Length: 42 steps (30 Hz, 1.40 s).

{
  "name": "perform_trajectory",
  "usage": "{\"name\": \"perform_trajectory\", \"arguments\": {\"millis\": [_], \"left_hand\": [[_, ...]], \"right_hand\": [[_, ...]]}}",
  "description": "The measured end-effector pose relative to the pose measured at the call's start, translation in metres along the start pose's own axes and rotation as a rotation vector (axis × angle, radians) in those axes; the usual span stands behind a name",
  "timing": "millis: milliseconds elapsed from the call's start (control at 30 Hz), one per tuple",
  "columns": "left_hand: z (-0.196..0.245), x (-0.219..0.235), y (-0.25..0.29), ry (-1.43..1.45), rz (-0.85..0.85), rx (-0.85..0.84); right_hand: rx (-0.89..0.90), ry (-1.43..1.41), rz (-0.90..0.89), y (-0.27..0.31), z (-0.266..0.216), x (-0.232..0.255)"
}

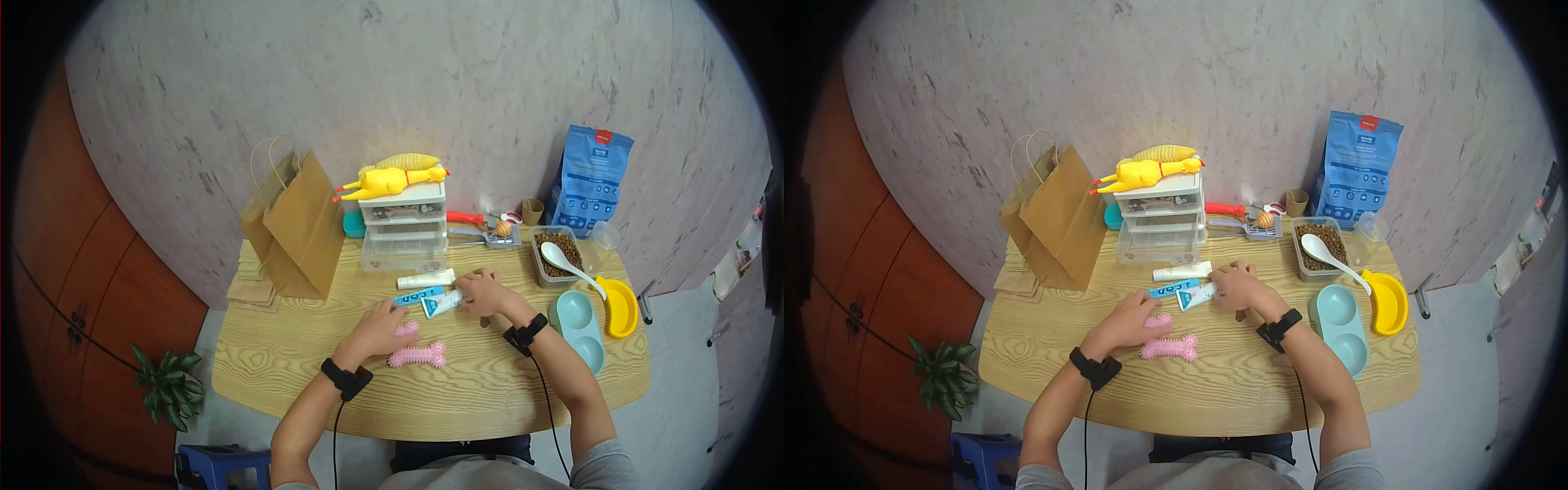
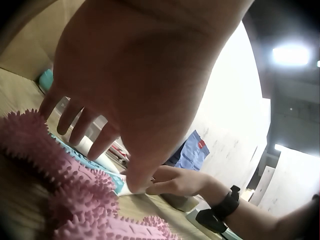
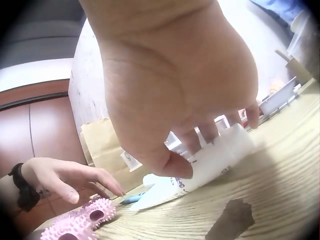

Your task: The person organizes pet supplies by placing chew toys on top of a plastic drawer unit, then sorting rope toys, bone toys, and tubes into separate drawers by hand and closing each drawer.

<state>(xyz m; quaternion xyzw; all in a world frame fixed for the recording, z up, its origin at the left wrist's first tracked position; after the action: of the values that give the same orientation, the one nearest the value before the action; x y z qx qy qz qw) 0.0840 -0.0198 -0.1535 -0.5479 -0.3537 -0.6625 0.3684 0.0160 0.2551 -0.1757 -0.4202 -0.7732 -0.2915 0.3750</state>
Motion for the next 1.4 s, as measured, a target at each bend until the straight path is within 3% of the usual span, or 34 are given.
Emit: {"name": "perform_trajectory", "arguments": {"millis": [67,167,300,400,467,667,733,800,867,1000,1100,1267,1400], "left_hand": [[0.002,-0.001,0.007,-0.109,-0.125,-0.032],[-0.007,-0.010,0.013,-0.050,-0.062,-0.050],[-0.016,-0.013,0.012,-0.055,-0.099,-0.035],[-0.014,-0.014,0.007,-0.004,-0.056,-0.032],[-0.010,-0.012,0.005,-0.009,0.076,-0.059],[0.012,-0.022,-0.011,0.072,0.265,-0.168],[0.012,-0.027,-0.017,0.025,0.247,-0.162],[0.010,-0.029,-0.019,-0.020,0.227,-0.157],[0.007,-0.019,-0.016,0.039,0.047,-0.142],[-0.011,-0.031,-0.020,0.061,0.025,-0.173],[0.001,-0.009,-0.013,0.010,-0.016,-0.069],[0.008,0.046,-0.013,0.138,0.052,0.155],[0.006,0.081,-0.036,0.101,0.186,0.033]], "right_hand": [[0.029,0.056,0.015,0.007,-0.003,-0.002],[0.097,0.100,0.084,0.009,-0.013,-0.005],[0.235,0.094,0.130,0.009,-0.029,-0.014],[0.312,0.057,0.143,0.010,-0.037,-0.019],[0.320,0.052,0.152,0.010,-0.039,-0.020],[0.381,-0.086,0.247,0.015,-0.052,-0.012],[0.201,-0.022,0.085,0.023,-0.068,-0.001],[0.194,-0.001,0.004,0.030,-0.075,-0.003],[0.186,0.015,-0.075,0.037,-0.080,-0.012],[0.288,0.092,-0.111,0.045,-0.085,-0.052],[0.281,0.172,-0.117,0.045,-0.089,-0.060],[0.266,0.176,-0.109,0.046,-0.092,-0.069],[0.296,0.164,-0.021,0.041,-0.088,-0.084]]}}
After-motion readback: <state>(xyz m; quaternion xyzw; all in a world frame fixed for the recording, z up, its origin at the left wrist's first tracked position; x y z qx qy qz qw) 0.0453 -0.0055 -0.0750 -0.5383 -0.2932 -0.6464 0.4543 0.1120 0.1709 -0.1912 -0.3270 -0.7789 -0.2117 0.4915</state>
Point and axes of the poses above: each hand's wrist, its own y-axis away from the middle knuckle, its own x-axis out of the back of the hand, z = x × y, the point moved 1 cm from there along -y, towards the middle knuckle, and after that the axes turned 14 degrees about -y, right-handed, at the moved point
